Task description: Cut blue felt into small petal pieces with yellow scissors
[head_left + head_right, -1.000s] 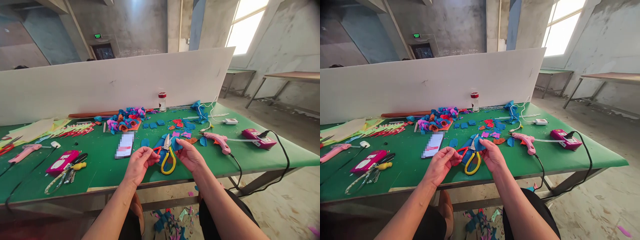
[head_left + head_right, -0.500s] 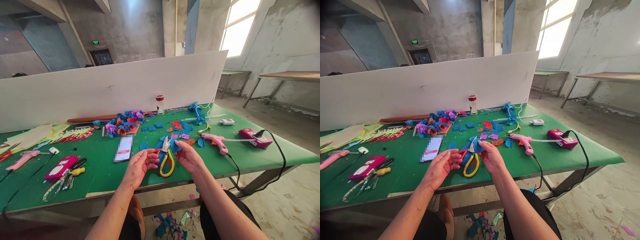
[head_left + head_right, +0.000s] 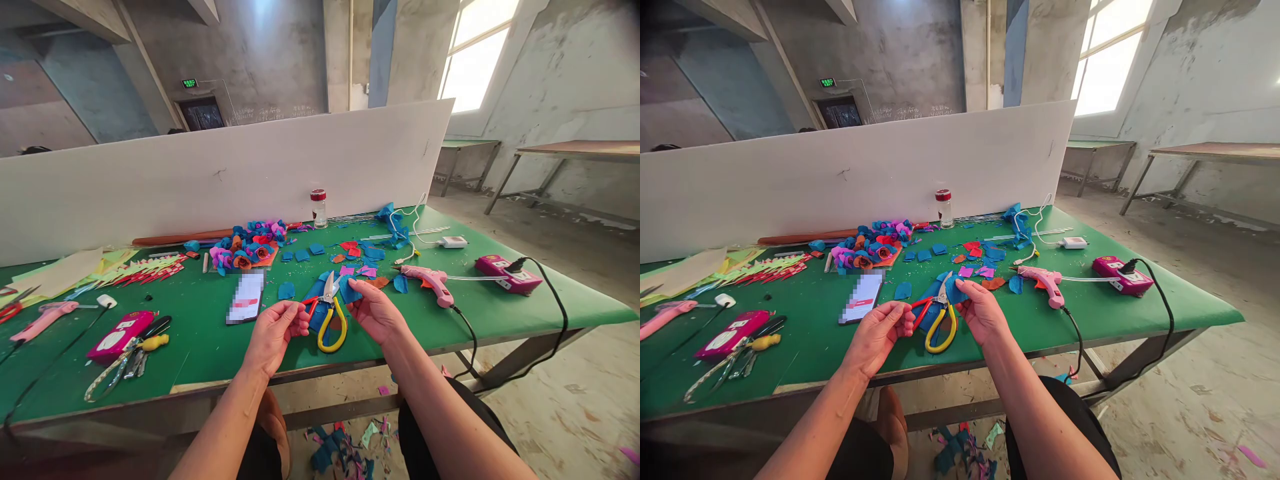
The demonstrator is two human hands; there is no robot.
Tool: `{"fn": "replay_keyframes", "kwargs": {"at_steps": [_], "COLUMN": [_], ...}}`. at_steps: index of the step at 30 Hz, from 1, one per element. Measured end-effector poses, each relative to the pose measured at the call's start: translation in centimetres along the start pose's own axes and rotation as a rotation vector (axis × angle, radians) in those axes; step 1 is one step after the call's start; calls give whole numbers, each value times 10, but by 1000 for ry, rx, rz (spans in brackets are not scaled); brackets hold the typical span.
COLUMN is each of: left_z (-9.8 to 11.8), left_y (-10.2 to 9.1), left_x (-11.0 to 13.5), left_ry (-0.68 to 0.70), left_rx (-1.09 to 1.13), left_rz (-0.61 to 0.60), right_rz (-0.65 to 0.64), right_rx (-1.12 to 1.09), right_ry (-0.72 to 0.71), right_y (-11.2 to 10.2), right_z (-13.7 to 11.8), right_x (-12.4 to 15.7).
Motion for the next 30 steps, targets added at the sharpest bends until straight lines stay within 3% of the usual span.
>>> {"fn": "replay_keyframes", "kwargs": {"at_steps": [13, 24, 30], "left_z": [2, 3, -1], "left_y": [0, 3, 0], "left_x": [1, 0, -2], "left_ry": [13, -25, -41], "left_rx": [-3, 67, 77], "left_rz": [16, -129, -151], "right_rz": [-18, -35, -36], "right_rx": [0, -6, -8], "right_ry": [-3, 4, -8], "right_y": [-1, -3, -2], "right_z": [1, 2, 1], "right_x": [-1, -3, -1]}}
Point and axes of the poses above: each hand's wrist, its own x-axis away from the middle knuckle, its own y-axis out of the palm, z = x × y, the point moved 3 cm from there along -x, towards the middle knuckle, and after that the axes turned 3 degrees about x, right-handed, at the moved point
